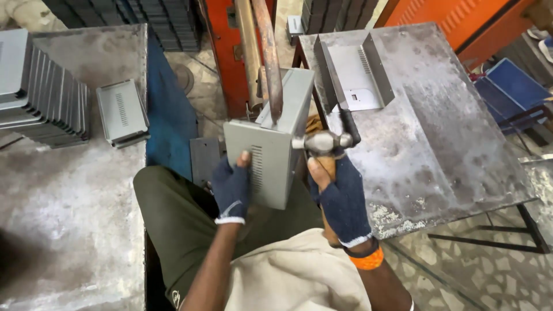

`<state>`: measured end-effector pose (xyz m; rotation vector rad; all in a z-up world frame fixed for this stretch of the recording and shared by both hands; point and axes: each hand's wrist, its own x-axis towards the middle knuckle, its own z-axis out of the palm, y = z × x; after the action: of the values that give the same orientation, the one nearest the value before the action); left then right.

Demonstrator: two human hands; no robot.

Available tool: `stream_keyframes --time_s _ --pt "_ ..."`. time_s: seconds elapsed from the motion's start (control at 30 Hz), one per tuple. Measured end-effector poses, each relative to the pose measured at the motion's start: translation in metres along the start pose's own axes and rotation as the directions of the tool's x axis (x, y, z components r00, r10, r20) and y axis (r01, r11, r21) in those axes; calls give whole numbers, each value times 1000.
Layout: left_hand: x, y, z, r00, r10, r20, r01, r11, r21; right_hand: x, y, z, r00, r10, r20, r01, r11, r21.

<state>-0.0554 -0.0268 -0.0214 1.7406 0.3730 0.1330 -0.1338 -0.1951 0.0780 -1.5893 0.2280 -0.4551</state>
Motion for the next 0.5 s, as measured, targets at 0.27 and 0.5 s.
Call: stream_keyframes --time_s 0.27,0.5 --pt "-33 13 32 961 -227 -159 182 950 -253 -3 -36 -16 996 86 -3 -86 996 -38" --pt "-11 -27 51 923 -354 -151 290 898 -331 11 -51 -47 989 -7 147 76 882 -466"
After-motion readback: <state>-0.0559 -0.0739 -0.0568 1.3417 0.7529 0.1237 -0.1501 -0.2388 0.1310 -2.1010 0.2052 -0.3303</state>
